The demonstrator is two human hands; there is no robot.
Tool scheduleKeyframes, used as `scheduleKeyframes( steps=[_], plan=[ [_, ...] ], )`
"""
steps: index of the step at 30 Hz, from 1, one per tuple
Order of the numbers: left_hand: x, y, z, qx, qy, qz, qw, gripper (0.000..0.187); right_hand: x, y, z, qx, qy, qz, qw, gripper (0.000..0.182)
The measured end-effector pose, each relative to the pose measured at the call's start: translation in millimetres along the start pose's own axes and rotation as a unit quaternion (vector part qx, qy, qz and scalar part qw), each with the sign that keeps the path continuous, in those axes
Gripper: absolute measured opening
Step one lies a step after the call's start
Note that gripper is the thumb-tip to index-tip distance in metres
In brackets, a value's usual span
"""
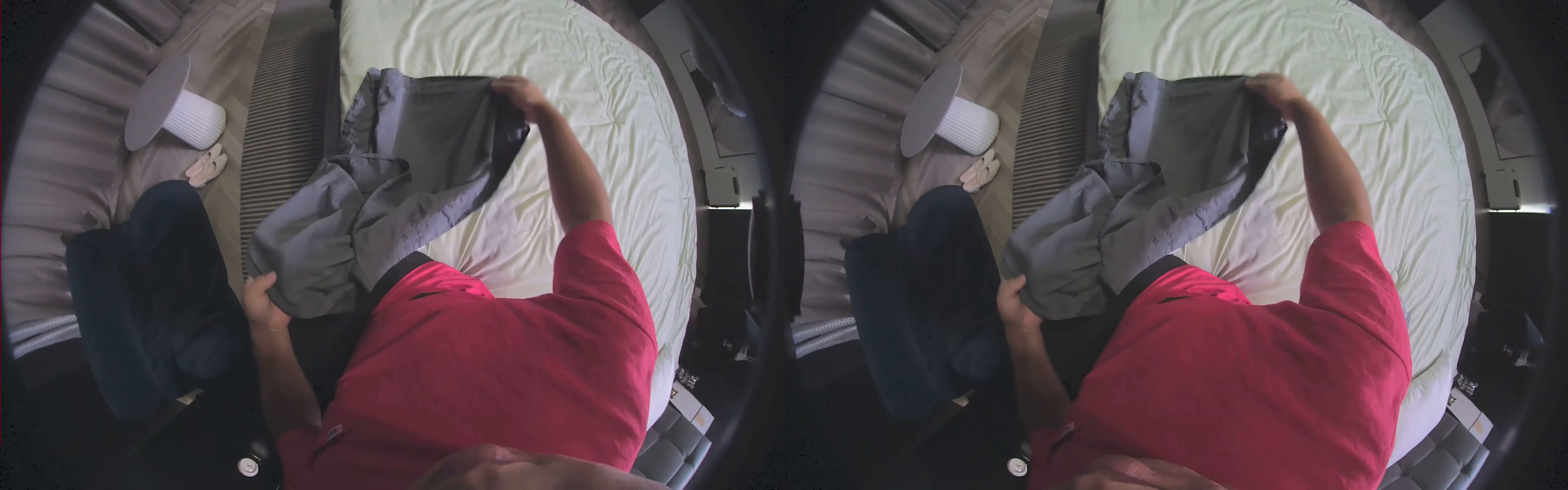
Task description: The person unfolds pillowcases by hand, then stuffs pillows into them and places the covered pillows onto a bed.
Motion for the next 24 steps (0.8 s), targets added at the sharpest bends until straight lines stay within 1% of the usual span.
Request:
scheduleKeyframes(
  steps=[1,2,3,4,5,6,7,8,9,10,11,13,14,16,17,18,19,20,22,23,24],
  plan=[
    [5,-10,11,-0.010,-0.038,0.041,0.998,0.058,19,6,-11,-0.005,-0.114,0.047,0.992,0.025],
    [5,-25,29,-0.019,-0.058,0.056,0.997,0.055,46,8,-19,-0.003,-0.171,0.075,0.982,0.027],
    [7,-41,58,-0.051,-0.164,0.095,0.981,0.050,81,8,-21,0.001,-0.186,0.139,0.973,0.033],
    [7,-57,87,-0.084,-0.268,0.132,0.951,0.045,116,9,-22,0.006,-0.200,0.203,0.958,0.039],
    [-11,-71,113,-0.104,-0.317,0.141,0.932,0.042,155,18,-30,0.013,-0.206,0.243,0.948,0.043],
    [-39,-73,143,-0.166,-0.366,0.151,0.903,0.025,191,33,-38,0.023,-0.230,0.306,0.923,0.041],
    [-68,-74,172,-0.228,-0.412,0.159,0.868,0.013,227,51,-47,0.034,-0.253,0.368,0.894,0.040],
    [-96,-79,192,-0.260,-0.431,0.153,0.850,0.015,261,77,-55,0.043,-0.261,0.408,0.874,0.040],
    [-117,-86,196,-0.207,-0.287,0.062,0.933,0.016,288,100,-61,0.067,-0.278,0.423,0.860,0.032],
    [-140,-92,201,-0.145,-0.132,-0.031,0.980,0.030,314,122,-68,0.092,-0.294,0.437,0.845,0.025],
    [-166,-95,200,-0.105,-0.052,-0.082,0.990,0.038,344,146,-58,0.103,-0.297,0.451,0.835,0.021],
    [-212,-84,199,-0.142,-0.100,-0.121,0.977,0.041,395,168,-11,0.129,-0.312,0.423,0.841,0.036],
    [-225,-90,198,-0.148,-0.110,-0.136,0.973,0.041,406,185,5,0.136,-0.312,0.421,0.841,0.041],
    [-217,-115,194,-0.115,-0.152,-0.149,0.970,0.030,383,217,24,0.080,-0.290,0.451,0.840,0.038],
    [-212,-129,187,-0.105,-0.161,-0.154,0.969,0.027,366,231,30,0.065,-0.282,0.461,0.839,0.038],
    [-204,-147,168,-0.122,-0.305,-0.089,0.940,0.022,340,238,49,0.006,-0.240,0.433,0.869,0.044],
    [-212,-162,103,-0.131,-0.446,-0.017,0.885,0.019,336,251,115,-0.061,-0.200,0.396,0.894,0.050],
    [-196,-183,172,-0.139,-0.504,0.012,0.852,0.018,290,232,54,-0.086,-0.173,0.382,0.904,0.054],
    [-193,-187,144,-0.001,-0.493,0.002,0.870,0.035,251,240,105,-0.203,-0.196,0.313,0.907,0.033],
    [-188,-190,142,0.037,-0.488,0.001,0.872,0.039,235,240,107,-0.235,-0.200,0.292,0.905,0.028],
    [-176,-197,142,0.086,-0.423,0.007,0.902,0.042,221,242,96,-0.262,-0.164,0.269,0.912,0.019]
  ],
)
Point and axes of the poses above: each hand's wrist, its own y-axis away from the middle knuckle, its own x-axis out of the back of the hand, z = x × y, the point moved 8 cm from there along -y, towards the middle knuckle, and after that the axes turned 12 degrees about x, right-handed, at the moved point
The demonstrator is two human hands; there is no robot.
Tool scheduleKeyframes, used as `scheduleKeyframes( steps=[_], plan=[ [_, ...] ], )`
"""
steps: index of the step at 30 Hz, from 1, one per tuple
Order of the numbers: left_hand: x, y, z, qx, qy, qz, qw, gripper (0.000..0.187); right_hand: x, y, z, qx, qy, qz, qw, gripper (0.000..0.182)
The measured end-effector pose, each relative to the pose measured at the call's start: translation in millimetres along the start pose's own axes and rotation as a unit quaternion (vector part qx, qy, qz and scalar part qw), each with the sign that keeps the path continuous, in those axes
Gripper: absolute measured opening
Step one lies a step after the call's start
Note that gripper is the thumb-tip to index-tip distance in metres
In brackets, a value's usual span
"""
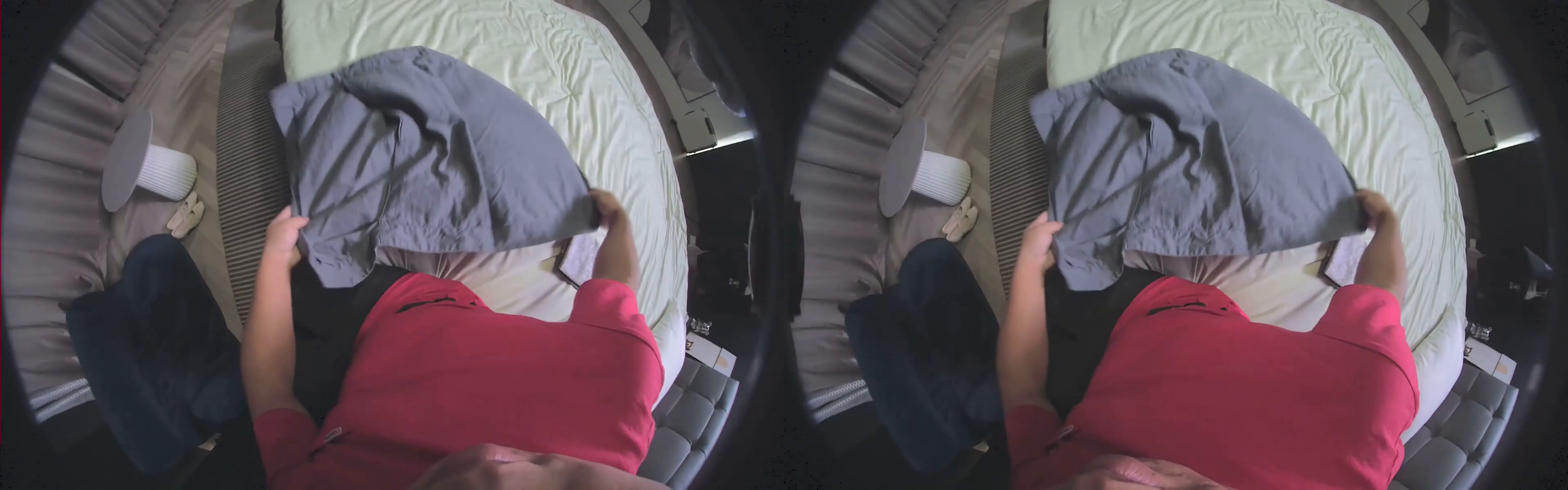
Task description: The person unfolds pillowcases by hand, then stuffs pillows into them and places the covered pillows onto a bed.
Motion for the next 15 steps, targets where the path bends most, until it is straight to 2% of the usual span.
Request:
scheduleKeyframes(
  steps=[2,5,8,11,13,14,15],
  plan=[
    [4,-8,-21,0.070,0.108,-0.033,0.991,0.046,-17,27,-3,-0.028,0.074,-0.013,0.997,0.011],
    [-24,13,-104,0.101,0.105,0.021,0.989,0.032,-34,73,57,-0.119,0.029,-0.133,0.983,0.028],
    [-37,28,-123,0.084,0.008,0.033,0.996,0.047,-42,61,68,-0.110,-0.004,-0.156,0.982,0.020],
    [-49,30,-142,0.076,-0.085,0.044,0.993,0.051,-43,22,54,-0.054,-0.001,-0.111,0.992,0.018],
    [-45,32,-146,0.060,-0.055,0.058,0.995,0.042,-50,-11,47,-0.062,-0.021,-0.080,0.995,0.045],
    [-42,30,-150,0.055,-0.049,0.059,0.996,0.040,-54,-23,44,-0.064,-0.028,-0.070,0.995,0.051],
    [-35,25,-154,0.048,-0.046,0.067,0.996,0.038,-51,-32,40,-0.064,0.055,-0.035,0.996,0.051]
  ],
)
Point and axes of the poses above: each hand's wrist, its own y-axis away from the middle knuckle, its own x-axis out of the back of the hand, z = x × y, the point moved 8 cm from there along -y, towards the middle knuckle, and after that the axes turned 12 degrees about x, right-handed, at the moved point
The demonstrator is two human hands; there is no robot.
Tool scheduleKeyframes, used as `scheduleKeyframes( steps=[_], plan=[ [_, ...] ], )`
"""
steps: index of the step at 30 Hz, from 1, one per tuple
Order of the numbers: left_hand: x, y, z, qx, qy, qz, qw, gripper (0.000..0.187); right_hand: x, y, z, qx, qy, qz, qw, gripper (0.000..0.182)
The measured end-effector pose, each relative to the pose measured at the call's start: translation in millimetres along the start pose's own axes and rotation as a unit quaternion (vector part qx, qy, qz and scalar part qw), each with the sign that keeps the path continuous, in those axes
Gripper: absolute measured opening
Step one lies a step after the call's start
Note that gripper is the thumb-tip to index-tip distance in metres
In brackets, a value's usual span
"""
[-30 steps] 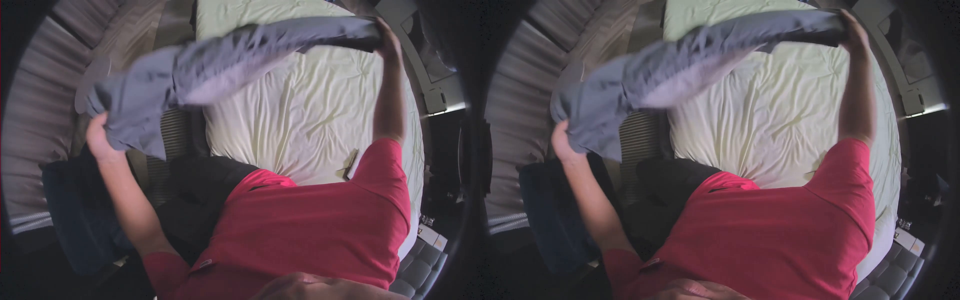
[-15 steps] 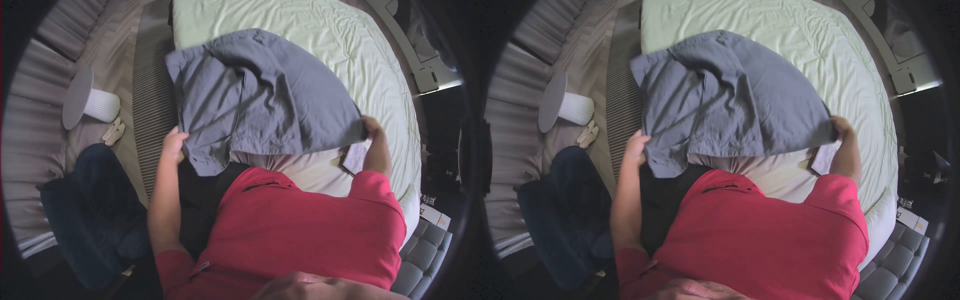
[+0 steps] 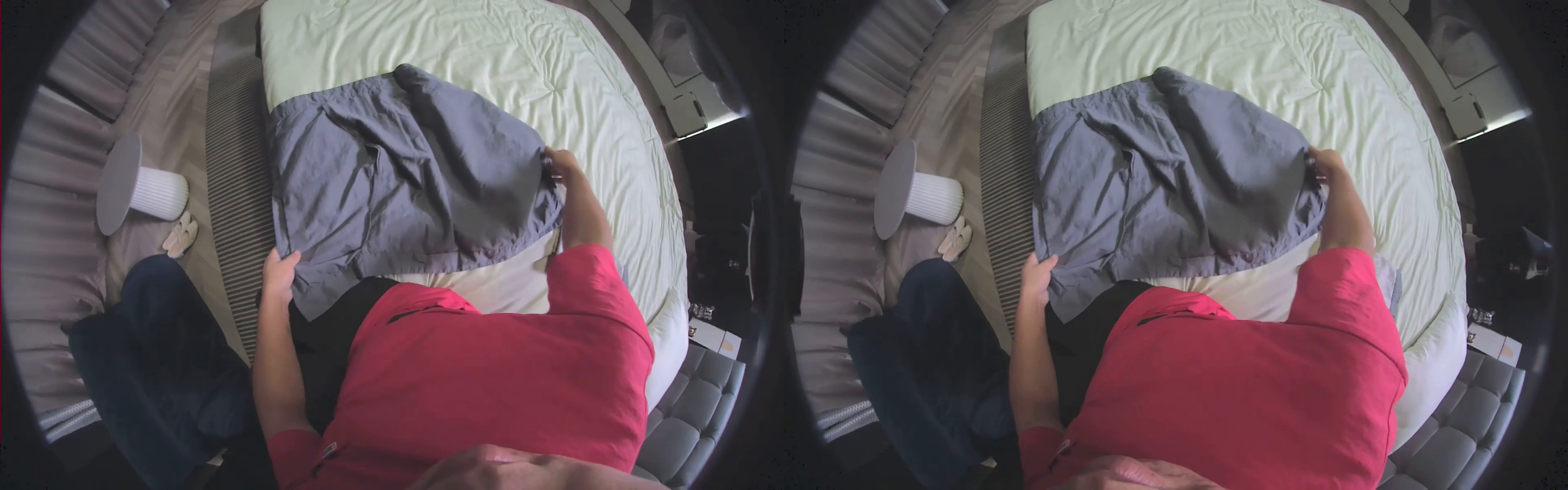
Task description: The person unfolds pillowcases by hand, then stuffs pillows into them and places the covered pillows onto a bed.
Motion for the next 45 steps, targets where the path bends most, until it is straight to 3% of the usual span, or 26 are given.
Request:
scheduleKeyframes(
  steps=[2,5,8,11,13,14,16,17,18,19,20,22,23,25,29,31,32,34,38,41,43,45],
  plan=[
    [6,-8,-7,-0.009,0.007,0.011,1.000,0.034,7,-20,-11,-0.008,0.121,0.060,0.991,0.051],
    [4,-3,-8,0.014,0.023,0.010,1.000,0.036,11,-59,-43,0.120,0.314,0.139,0.931,0.088],
    [-1,-7,-12,0.017,0.014,0.020,1.000,0.034,-6,-52,-69,0.096,0.265,0.082,0.956,0.091],
    [-6,0,-5,0.032,-0.011,0.011,0.999,0.044,-36,-18,-90,0.046,0.211,0.019,0.976,0.077],
    [-6,2,-4,0.024,0.005,0.008,1.000,0.042,-61,-25,-111,0.186,0.091,-0.023,0.978,0.046],
    [-6,0,-8,0.023,0.010,0.007,1.000,0.041,-72,-13,-120,0.219,0.062,-0.035,0.973,0.040],
    [-3,-11,-18,-0.003,0.033,0.002,0.999,0.037,-76,52,-162,0.412,0.112,0.110,0.898,0.024],
    [-5,-13,-20,-0.008,0.037,-0.001,0.999,0.036,-82,79,-167,0.454,0.124,0.147,0.870,0.021],
    [-7,-10,-20,-0.002,0.031,0.011,0.999,0.036,-102,107,-170,0.525,0.253,0.151,0.799,0.008],
    [-8,-7,-19,0.005,0.023,0.022,0.999,0.036,-124,135,-167,0.580,0.375,0.150,0.707,0.005],
    [-12,-6,-20,0.009,0.016,0.024,1.000,0.036,-139,150,-154,0.598,0.435,0.149,0.656,0.011],
    [-15,-7,-24,0.019,0.015,0.029,0.999,0.036,-160,191,-125,0.760,0.307,0.110,0.562,0.010],
    [-14,-7,-27,0.022,0.013,0.029,0.999,0.036,-165,200,-108,0.793,0.273,0.099,0.535,0.011],
    [-13,-14,-30,0.021,0.003,0.022,1.000,0.040,-183,164,-72,0.698,0.353,0.016,0.623,0.014],
    [-9,-12,-26,0.000,0.016,0.021,1.000,0.033,-200,146,-61,0.583,0.352,-0.108,0.724,0.037],
    [-11,-2,-25,0.010,0.024,0.040,0.999,0.035,-199,139,-74,0.491,0.296,-0.126,0.810,0.037],
    [-12,-3,-26,0.010,0.028,0.044,0.999,0.036,-198,137,-82,0.468,0.281,-0.128,0.828,0.038],
    [-7,-13,-30,-0.010,0.034,0.039,0.999,0.023,-193,125,-90,0.372,0.287,-0.094,0.877,0.056],
    [-6,-10,-27,-0.019,0.035,0.067,0.997,0.026,-192,111,-104,0.280,0.277,-0.035,0.918,0.083],
    [-6,-16,-26,-0.034,0.053,0.036,0.997,0.015,-197,97,-99,0.195,0.173,-0.019,0.965,0.098],
    [-6,-20,-32,-0.026,0.049,0.015,0.998,0.029,-198,80,-82,0.154,0.111,0.015,0.982,0.077],
    [-8,-16,-29,-0.022,0.052,0.011,0.998,0.030,-191,64,-70,0.158,0.111,0.045,0.980,0.068]
  ],
)
Point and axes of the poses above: each hand's wrist, its own y-axis away from the middle knuckle, its own x-axis out of the back of the hand, z = x × y, the point moved 8 cm from there along -y, towards the middle knuckle, and after that the axes turned 12 degrees about x, right-handed, at the moved point
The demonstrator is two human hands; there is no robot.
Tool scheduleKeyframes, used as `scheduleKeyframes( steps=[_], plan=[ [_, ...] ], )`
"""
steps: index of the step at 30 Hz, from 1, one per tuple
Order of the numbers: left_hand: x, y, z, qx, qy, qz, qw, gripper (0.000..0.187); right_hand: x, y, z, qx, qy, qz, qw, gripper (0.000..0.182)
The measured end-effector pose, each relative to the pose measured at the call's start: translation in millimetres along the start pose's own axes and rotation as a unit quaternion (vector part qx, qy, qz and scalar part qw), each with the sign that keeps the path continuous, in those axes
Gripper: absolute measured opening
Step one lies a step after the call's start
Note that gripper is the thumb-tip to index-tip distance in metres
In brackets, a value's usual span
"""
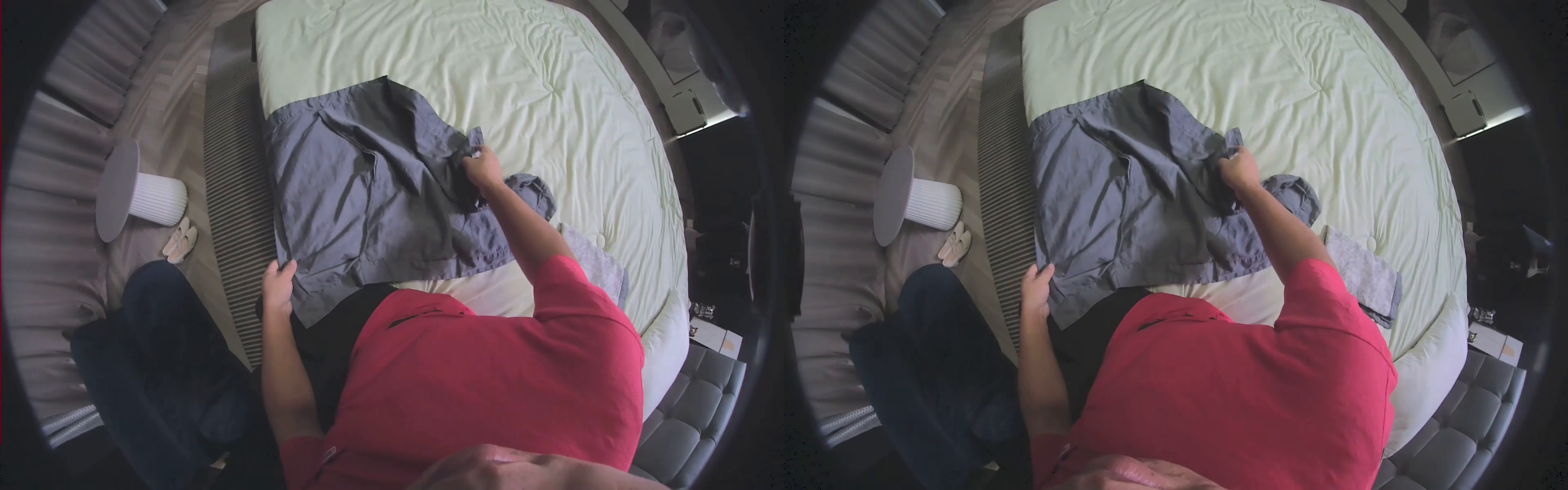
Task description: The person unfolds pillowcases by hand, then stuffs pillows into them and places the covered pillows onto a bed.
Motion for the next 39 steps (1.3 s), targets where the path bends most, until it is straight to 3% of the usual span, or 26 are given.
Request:
scheduleKeyframes(
  steps=[2,4,8,11,14,17,20,23,29,32,35,38,39],
  plan=[
    [1,3,5,0.003,0.010,0.005,1.000,0.025,6,-9,4,0.024,0.027,0.029,0.999,0.065],
    [2,1,2,0.004,0.004,0.002,1.000,0.024,13,-2,-11,0.081,-0.032,-0.008,0.996,0.045],
    [-2,6,8,-0.006,0.005,0.021,1.000,0.015,53,-9,-49,0.218,-0.003,-0.060,0.974,0.047],
    [-7,9,11,-0.001,-0.020,0.015,1.000,0.026,112,-43,-81,0.280,0.061,-0.033,0.958,0.048],
    [-11,12,12,0.025,0.015,0.000,1.000,0.019,194,-96,-101,0.303,0.036,0.103,0.947,0.042],
    [-15,15,15,0.022,-0.007,-0.020,1.000,0.027,252,-151,-94,0.250,-0.025,0.183,0.951,0.047],
    [-20,18,16,0.024,0.021,-0.057,0.998,0.034,270,-199,-62,0.197,0.146,0.217,0.945,0.058],
    [-20,23,19,0.009,0.014,-0.049,0.999,0.034,239,-226,-13,0.145,0.258,0.137,0.945,0.066],
    [-14,21,14,0.004,0.009,-0.047,0.999,0.027,185,-179,85,0.066,0.192,0.122,0.972,0.071],
    [-11,13,8,0.002,0.017,-0.043,0.999,0.026,190,-137,170,0.008,0.101,0.205,0.973,0.067],
    [-13,9,6,0.025,0.004,-0.049,0.998,0.042,192,-83,238,-0.073,0.113,0.208,0.969,0.057],
    [-13,6,10,-0.002,-0.024,-0.027,0.999,0.030,176,-25,236,-0.123,0.198,0.042,0.972,0.067],
    [-16,10,13,0.003,-0.041,-0.021,0.999,0.032,172,-11,231,-0.121,0.123,0.051,0.984,0.059]
  ],
)
Point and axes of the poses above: each hand's wrist, its own y-axis away from the middle knuckle, its own x-axis out of the back of the hand, z = x × y, the point moved 8 cm from there along -y, towards the middle knuckle, and after that the axes turned 12 degrees about x, right-handed, at the moved point
